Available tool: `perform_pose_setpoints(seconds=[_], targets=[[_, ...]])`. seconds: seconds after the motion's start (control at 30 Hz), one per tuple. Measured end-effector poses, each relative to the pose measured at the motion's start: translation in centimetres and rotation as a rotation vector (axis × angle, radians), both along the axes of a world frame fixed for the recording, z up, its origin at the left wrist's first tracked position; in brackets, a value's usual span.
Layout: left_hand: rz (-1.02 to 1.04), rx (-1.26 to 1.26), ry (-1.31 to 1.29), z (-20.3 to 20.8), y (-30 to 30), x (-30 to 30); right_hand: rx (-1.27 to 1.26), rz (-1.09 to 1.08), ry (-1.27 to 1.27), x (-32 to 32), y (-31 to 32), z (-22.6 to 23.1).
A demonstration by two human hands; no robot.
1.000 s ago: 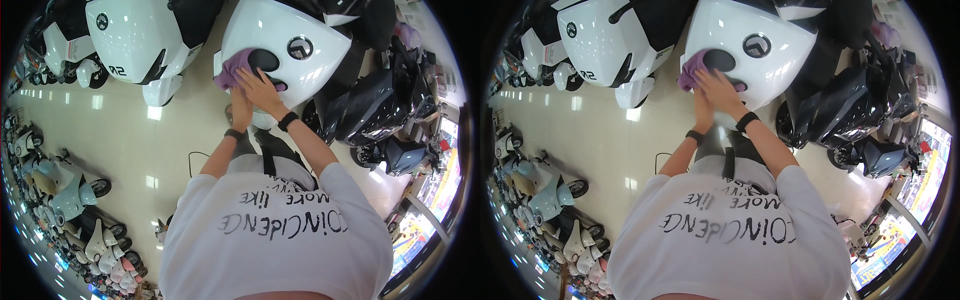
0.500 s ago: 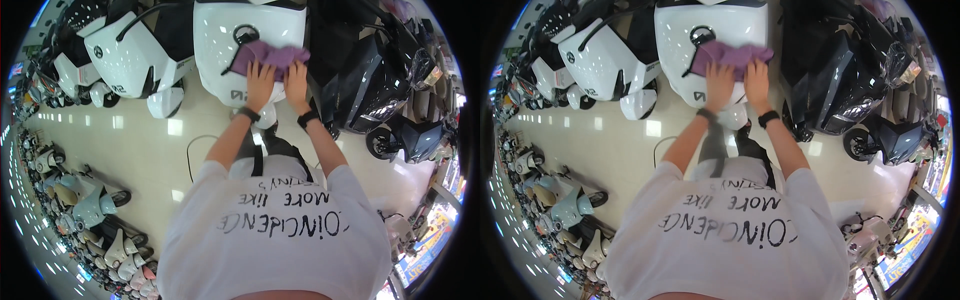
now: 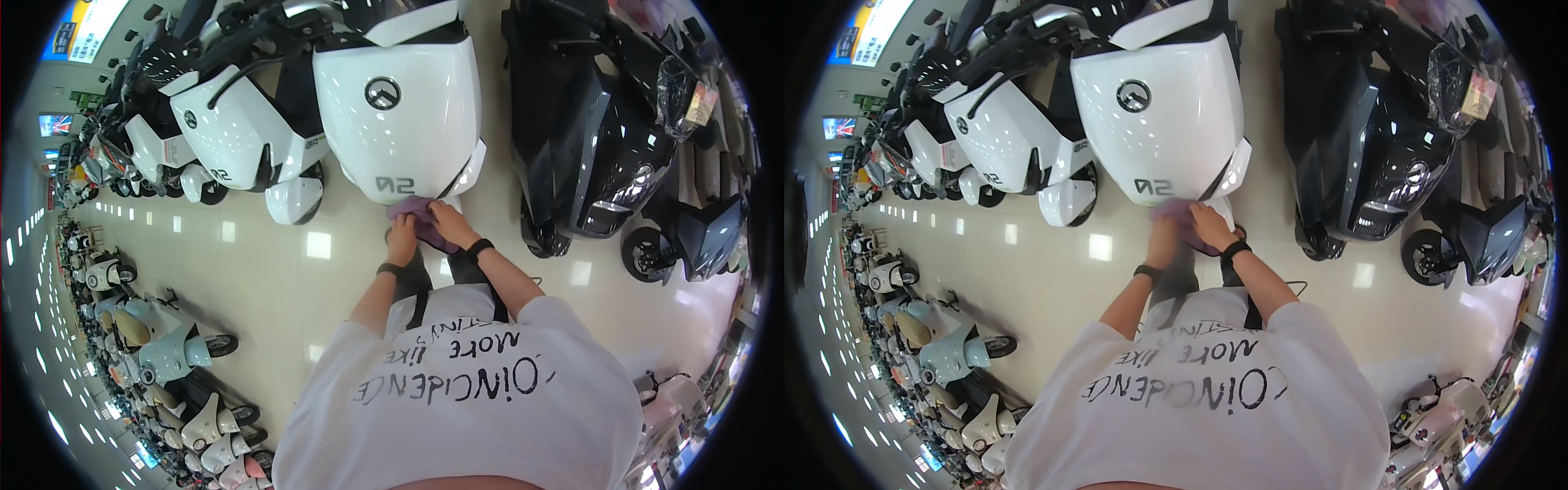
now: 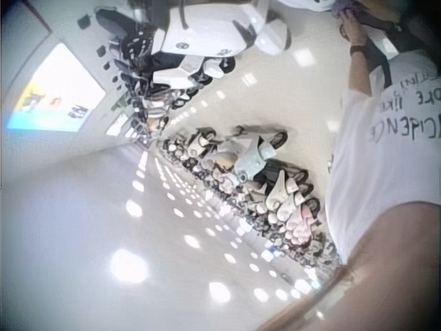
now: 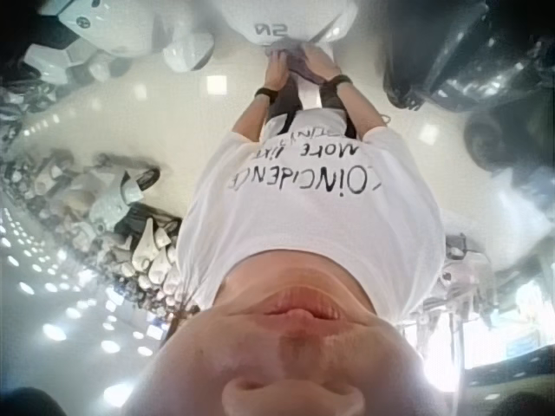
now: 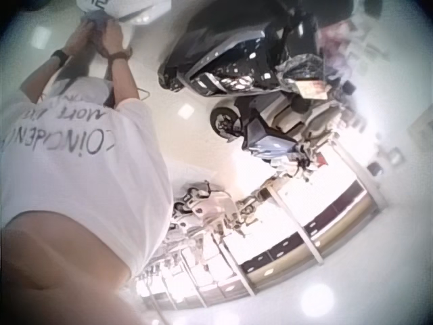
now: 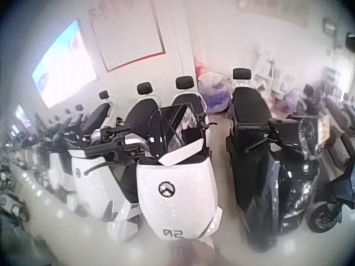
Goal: The person cleans electric scooters in a showroom by wiping down their surfaces one after another with a cloth.
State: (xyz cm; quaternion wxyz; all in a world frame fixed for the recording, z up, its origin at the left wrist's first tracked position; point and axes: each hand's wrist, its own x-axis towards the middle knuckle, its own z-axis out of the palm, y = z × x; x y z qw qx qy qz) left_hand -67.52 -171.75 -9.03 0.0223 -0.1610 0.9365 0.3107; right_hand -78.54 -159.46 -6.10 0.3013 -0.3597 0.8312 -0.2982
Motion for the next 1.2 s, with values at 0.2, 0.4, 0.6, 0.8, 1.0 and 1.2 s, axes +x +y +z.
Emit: perform_pose_setpoints(seconds=[0.2,0.4,0.6,0.8,1.0,1.2], targets=[[0.107,0.061,0.347,5.5,-3.0,-6.5,-0.35,-0.241,0.353,-2.9,-4.0,5.9],[0.068,0.21,0.358,6.8,-6.6,-7.8,-0.325,-0.335,0.525,-4.4,-8.3,7.8],[-0.098,0.234,-0.313,-1.2,-8.9,2.1,0.352,0.283,0.466,1.5,-8.6,-1.8],[0.005,0.343,-0.575,-4.9,-12.7,10.9,0.185,0.534,0.112,5.1,-11.5,-1.5],[0.392,0.17,-0.288,-3.5,-17.5,14.3,0.11,0.543,0.143,5.9,-18.1,-1.3],[0.681,0.011,0.297,4.1,-24.6,11.0,-0.347,0.338,0.264,3.5,-24.7,5.0]])
